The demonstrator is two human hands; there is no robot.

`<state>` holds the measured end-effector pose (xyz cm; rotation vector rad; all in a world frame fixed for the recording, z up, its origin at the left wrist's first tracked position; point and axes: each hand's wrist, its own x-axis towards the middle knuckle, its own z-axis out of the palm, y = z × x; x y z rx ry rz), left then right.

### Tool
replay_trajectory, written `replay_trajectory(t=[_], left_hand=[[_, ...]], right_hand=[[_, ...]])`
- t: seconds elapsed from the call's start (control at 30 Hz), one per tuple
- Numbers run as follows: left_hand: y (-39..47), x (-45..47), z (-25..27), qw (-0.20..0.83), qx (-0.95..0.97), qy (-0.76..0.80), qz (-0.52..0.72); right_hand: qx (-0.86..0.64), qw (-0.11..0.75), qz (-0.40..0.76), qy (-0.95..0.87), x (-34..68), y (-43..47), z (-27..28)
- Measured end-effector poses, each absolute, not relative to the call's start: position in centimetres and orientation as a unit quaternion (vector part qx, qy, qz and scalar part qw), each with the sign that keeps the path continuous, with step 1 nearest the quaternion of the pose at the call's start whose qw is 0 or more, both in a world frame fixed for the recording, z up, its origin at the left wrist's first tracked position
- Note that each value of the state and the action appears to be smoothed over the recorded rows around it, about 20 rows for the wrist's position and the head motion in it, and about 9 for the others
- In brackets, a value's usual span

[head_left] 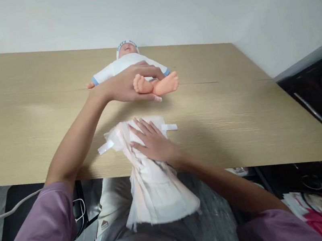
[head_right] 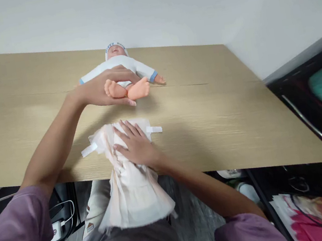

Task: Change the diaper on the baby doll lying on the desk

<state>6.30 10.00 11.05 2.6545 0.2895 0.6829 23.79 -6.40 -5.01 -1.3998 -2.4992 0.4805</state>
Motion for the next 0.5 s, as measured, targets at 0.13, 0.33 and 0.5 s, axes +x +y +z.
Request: replay_trajectory(t=[0.13,0.33,0.5], left_hand=[[10.9,5.7,12.1,0.198,0.941,0.085,0.260],[11.1,5.0,13.1,0.184,0.936,0.067,0.292],[10.8,5.1,13.5,0.189,0.939,0.074,0.278]], right_hand=[[-0.490,0.098,0.142,-0.855,23.3,-0.4,-5.0],[-0.495,0.116,0.136,-0.850,22.4,9.1,-5.2],[-0.463,0.216,0.152,-0.846,22.3,14.5,-5.4]])
